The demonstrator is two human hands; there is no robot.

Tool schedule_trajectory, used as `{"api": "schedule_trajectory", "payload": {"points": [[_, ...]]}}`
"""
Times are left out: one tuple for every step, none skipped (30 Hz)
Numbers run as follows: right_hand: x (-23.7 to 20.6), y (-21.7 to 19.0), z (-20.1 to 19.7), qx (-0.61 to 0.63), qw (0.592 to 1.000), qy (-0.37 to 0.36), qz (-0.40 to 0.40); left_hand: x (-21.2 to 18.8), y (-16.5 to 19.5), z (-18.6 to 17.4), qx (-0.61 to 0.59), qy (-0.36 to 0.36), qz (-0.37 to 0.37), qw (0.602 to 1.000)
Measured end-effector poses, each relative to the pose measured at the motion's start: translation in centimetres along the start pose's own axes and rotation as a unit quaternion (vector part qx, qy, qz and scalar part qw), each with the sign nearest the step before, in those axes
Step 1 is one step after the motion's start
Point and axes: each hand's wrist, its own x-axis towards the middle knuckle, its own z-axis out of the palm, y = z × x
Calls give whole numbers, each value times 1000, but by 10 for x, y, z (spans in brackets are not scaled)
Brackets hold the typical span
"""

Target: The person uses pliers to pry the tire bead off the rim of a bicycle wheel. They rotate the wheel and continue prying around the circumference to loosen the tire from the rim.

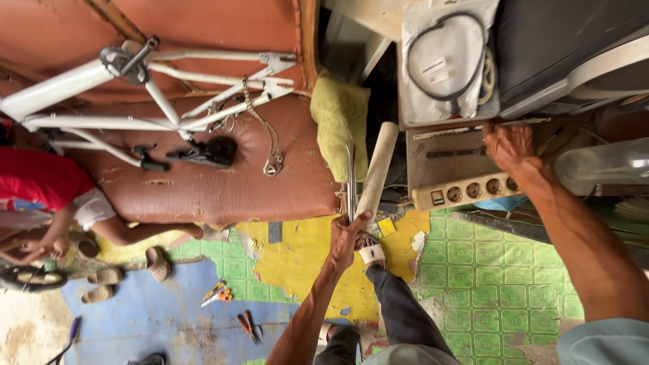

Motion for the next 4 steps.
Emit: {"api": "schedule_trajectory", "payload": {"points": [[2, -2, -2, -20, 999, -32, -5, 0, 1, -3, -1, 8, 3, 1000], [3, -2, -3, -36, 999, -27, -26, -1, 0, -5, -3, 16, 5, 1000], [5, -4, -4, -52, 997, -21, -47, -2, -1, -8, -12, 19, -3, 1000], [7, -7, -4, -69, 995, -13, -67, -3, 0, -12, -22, 20, -9, 1000]]}}
